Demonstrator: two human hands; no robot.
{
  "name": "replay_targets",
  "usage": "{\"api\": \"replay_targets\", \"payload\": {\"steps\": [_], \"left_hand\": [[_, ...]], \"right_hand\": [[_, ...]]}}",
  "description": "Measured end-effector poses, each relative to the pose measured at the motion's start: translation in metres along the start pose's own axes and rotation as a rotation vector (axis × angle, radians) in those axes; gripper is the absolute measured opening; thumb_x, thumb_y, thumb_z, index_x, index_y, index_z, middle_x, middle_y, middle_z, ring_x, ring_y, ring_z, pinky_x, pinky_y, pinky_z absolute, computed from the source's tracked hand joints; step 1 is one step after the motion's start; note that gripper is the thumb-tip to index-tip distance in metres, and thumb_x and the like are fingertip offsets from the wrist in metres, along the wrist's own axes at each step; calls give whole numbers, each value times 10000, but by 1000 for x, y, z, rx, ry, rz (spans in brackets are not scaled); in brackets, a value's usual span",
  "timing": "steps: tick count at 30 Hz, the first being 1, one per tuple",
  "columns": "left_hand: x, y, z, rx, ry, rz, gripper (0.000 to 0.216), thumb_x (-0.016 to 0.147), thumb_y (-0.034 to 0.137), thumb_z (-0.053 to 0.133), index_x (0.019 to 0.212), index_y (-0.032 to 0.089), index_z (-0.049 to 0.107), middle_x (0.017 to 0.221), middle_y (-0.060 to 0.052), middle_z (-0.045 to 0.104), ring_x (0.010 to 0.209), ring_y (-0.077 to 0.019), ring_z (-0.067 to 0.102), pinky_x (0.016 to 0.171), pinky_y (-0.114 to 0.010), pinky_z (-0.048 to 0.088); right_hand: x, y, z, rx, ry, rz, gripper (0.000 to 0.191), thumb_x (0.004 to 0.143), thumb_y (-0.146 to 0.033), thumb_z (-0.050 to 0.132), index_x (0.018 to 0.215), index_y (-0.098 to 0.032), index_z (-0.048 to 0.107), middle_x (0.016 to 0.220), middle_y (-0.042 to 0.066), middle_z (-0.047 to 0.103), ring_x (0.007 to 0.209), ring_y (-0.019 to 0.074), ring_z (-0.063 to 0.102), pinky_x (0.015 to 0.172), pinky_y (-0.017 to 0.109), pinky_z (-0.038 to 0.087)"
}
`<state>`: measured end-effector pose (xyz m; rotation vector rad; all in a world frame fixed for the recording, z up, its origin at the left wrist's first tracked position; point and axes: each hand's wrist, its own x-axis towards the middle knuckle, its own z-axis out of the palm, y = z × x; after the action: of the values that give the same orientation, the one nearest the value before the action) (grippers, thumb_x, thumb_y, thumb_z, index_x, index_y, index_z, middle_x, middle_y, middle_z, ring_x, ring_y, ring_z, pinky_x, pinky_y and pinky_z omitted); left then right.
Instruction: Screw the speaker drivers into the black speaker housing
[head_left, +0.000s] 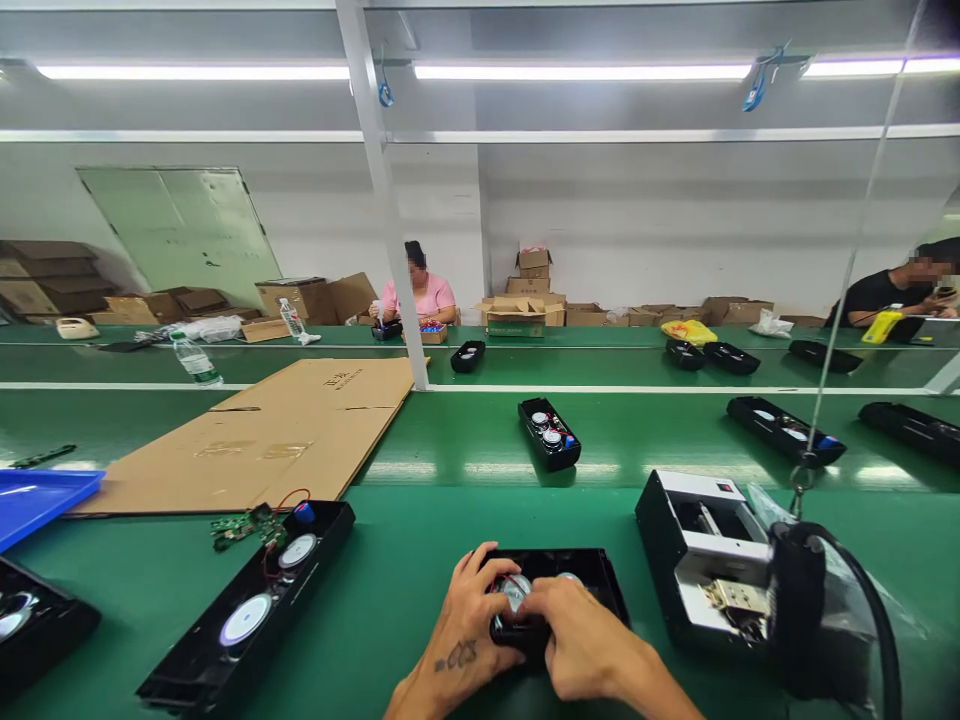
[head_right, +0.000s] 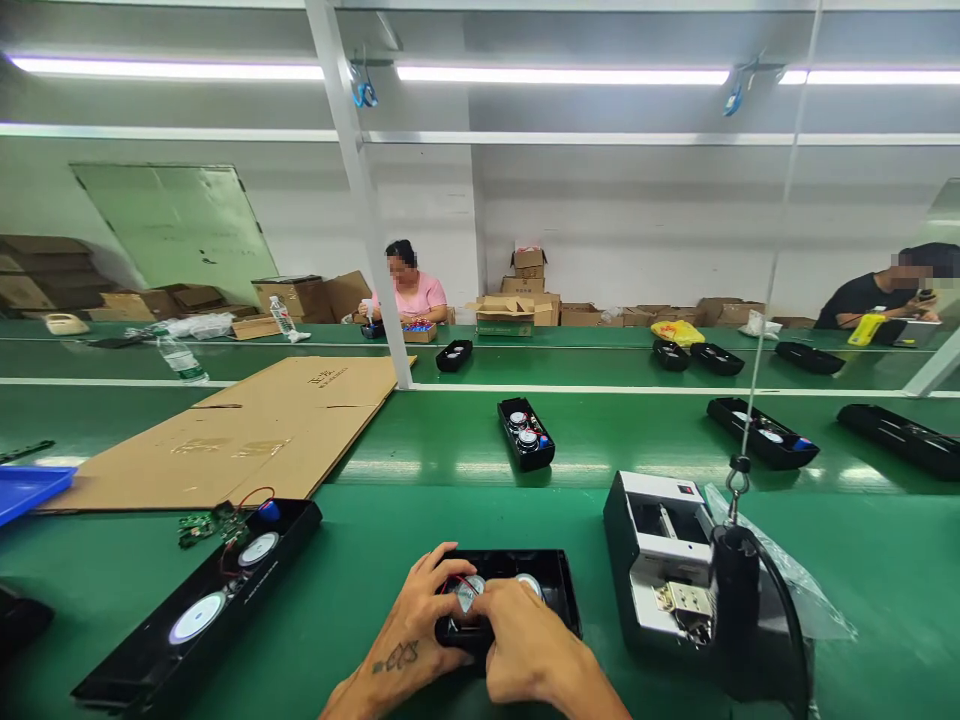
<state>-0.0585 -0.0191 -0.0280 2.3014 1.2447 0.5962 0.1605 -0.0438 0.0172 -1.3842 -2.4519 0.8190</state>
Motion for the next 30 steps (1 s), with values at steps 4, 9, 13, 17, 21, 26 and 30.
{"api": "replay_targets", "payload": {"steps": [4, 9, 13, 17, 21, 26, 30], "left_hand": [[12, 10, -12, -119, -44, -124, 309, 565, 307, 1046, 746, 259, 801, 1369, -21, 728, 1300, -349, 666, 1145, -520, 512], [39, 3, -24, -203, -137, -170, 382, 479, 340, 1067, 642, 225, 741, 1288, 28, 760, 1130, -254, 726, 1004, -358, 537], [48, 1, -31, -256, -196, -180, 404, 477, 324, 1057, 606, 207, 693, 1245, 41, 769, 1120, -229, 714, 924, -297, 516], [49, 1, -33, -285, -226, -192, 425, 480, 354, 1053, 605, 204, 676, 1252, 34, 767, 1133, -236, 698, 898, -289, 504], [49, 0, -30, -295, -230, -190, 449, 472, 376, 1052, 602, 199, 661, 1229, 36, 770, 1090, -222, 693, 897, -286, 499], [48, -1, -26, -286, -210, -202, 475, 444, 373, 1053, 622, 197, 649, 1261, 26, 762, 1161, -243, 675, 914, -286, 499], [47, 1, -27, -279, -215, -199, 477, 455, 380, 1057, 603, 194, 643, 1241, 31, 763, 1110, -226, 687, 886, -281, 498]], "right_hand": [[12, 5, -24, 5, -38, 8, 470, 667, -73, 658, 1052, -263, 850, 957, 12, 820, 876, 217, 738, 689, 260, 446], [28, 3, -39, -22, -66, 58, 347, 615, -171, 787, 955, -217, 834, 812, 16, 769, 718, 197, 649, 589, 285, 321], [33, 1, -38, -26, -64, 93, 316, 625, -213, 820, 940, -210, 814, 737, -5, 709, 669, 173, 587, 561, 292, 264], [30, 1, -36, -21, -70, 100, 258, 643, -177, 770, 897, -212, 799, 652, -40, 616, 594, 138, 489, 543, 301, 237], [32, -2, -36, -27, -62, 83, 257, 632, -113, 736, 863, -212, 792, 627, -56, 549, 595, 127, 440, 553, 300, 246], [41, -2, -38, -18, -99, 102, 182, 598, -181, 839, 772, -203, 790, 571, -77, 451, 553, 111, 389, 525, 293, 237], [40, -2, -37, -24, -102, 106, 190, 615, -175, 823, 802, -204, 813, 564, -68, 472, 555, 123, 431, 514, 288, 233]]}}
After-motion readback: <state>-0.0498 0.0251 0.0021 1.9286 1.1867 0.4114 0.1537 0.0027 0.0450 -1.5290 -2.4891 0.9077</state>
